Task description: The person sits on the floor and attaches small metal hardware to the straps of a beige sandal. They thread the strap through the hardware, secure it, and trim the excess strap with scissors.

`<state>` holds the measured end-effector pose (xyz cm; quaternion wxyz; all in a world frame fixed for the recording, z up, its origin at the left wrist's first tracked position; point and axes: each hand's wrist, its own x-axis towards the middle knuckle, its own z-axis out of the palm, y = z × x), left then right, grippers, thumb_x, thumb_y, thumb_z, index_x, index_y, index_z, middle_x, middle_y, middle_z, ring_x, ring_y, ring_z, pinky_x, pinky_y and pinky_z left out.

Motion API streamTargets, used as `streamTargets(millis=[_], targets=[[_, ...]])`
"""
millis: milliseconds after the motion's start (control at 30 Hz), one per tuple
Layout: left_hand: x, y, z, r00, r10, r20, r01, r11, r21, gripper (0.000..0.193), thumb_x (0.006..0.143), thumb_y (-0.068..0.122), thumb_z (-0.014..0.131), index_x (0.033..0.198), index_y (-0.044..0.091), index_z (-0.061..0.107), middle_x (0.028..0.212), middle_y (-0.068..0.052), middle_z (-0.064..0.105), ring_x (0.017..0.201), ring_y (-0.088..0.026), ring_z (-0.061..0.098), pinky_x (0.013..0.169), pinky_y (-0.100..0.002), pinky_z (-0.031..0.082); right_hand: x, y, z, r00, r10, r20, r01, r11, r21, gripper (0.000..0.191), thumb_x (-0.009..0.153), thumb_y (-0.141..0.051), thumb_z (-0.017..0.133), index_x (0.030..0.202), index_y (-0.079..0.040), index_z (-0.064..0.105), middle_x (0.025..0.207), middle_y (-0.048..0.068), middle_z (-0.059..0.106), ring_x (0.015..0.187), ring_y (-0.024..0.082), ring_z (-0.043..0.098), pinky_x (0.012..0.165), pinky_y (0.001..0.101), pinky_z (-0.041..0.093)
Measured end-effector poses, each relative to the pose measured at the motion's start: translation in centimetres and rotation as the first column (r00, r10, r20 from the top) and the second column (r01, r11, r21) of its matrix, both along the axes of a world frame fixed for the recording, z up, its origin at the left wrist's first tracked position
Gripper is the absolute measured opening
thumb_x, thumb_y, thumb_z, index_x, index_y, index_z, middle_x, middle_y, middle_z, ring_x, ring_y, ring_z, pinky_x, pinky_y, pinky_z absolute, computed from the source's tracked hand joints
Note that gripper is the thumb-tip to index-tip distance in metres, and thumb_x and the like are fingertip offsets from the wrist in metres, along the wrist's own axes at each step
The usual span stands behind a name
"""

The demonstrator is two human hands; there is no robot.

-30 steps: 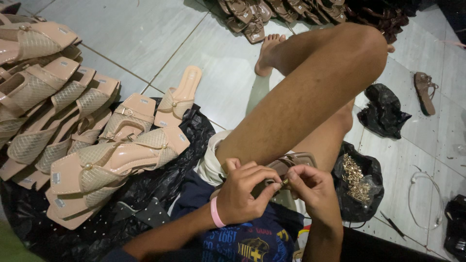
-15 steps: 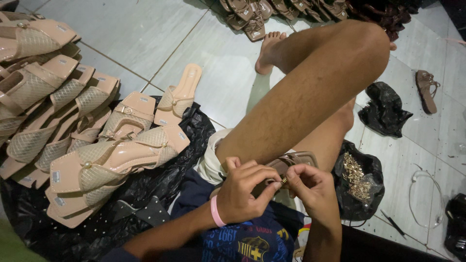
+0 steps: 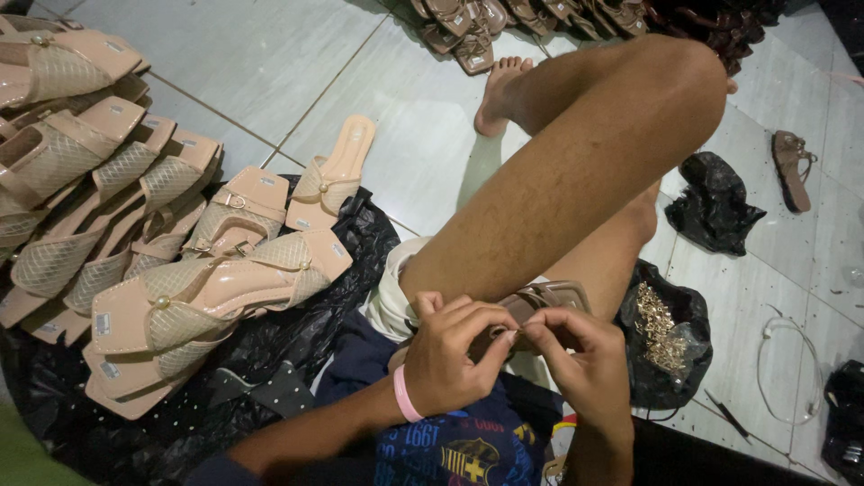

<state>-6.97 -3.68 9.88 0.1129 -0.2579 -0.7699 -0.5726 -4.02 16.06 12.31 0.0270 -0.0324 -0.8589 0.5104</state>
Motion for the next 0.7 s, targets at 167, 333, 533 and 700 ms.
streamTargets(millis=[167, 333, 533, 700], targets=[[0.2, -0.5, 0.6, 1.000, -0.010, -0.017, 0.010, 0.999, -0.032, 0.011, 0.089, 0.019, 0.076, 0.099, 0.014, 0.071, 0.098, 0.003, 0.076, 0.084, -0.014, 0.066, 0.086, -0.039, 0.030, 0.4, -0.7, 0.8, 0.997, -0.007, -0.076, 0.013, 0.996, 0.083, 0.010, 0.089, -0.006, 0.073, 0.092, 0.003, 0.073, 0.079, 0.002, 0.076, 0.071, 0.007, 0.072, 0.065, 0.0213, 0.056], [0.4, -1.0, 1.8, 0.999, -0.038, 0.036, 0.039, 0.999, -0.031, 0.015, 0.089, 0.027, 0.079, 0.099, 0.017, 0.073, 0.096, 0.005, 0.075, 0.083, -0.012, 0.065, 0.083, -0.038, 0.030, 0.4, 0.4, -0.3, 1.000, -0.017, 0.001, 0.017, 0.992, -0.126, 0.009, 0.094, -0.006, 0.071, 0.094, 0.003, 0.072, 0.080, 0.002, 0.072, 0.073, 0.007, 0.066, 0.065, 0.0220, 0.053], [0.9, -1.2, 3.0, 0.999, -0.040, 0.034, 0.041, 0.998, -0.045, 0.013, 0.090, 0.027, 0.078, 0.098, 0.018, 0.072, 0.094, 0.006, 0.075, 0.084, -0.011, 0.065, 0.083, -0.038, 0.029, 1.2, 1.4, -0.9, 0.999, -0.026, 0.024, 0.031, 0.967, -0.253, 0.008, 0.095, -0.004, 0.070, 0.096, 0.004, 0.071, 0.086, 0.002, 0.071, 0.078, 0.007, 0.066, 0.069, 0.0225, 0.054], [1.1, -1.9, 4.3, 0.996, -0.090, 0.013, 0.091, 0.995, -0.043, 0.019, 0.088, 0.030, 0.079, 0.099, 0.016, 0.071, 0.097, 0.004, 0.074, 0.087, -0.013, 0.066, 0.085, -0.039, 0.029, 1.5, 1.2, 0.2, 1.000, -0.005, 0.029, 0.011, 0.975, -0.221, 0.008, 0.095, -0.003, 0.070, 0.096, 0.004, 0.072, 0.085, 0.003, 0.072, 0.078, 0.008, 0.066, 0.069, 0.0224, 0.053]])
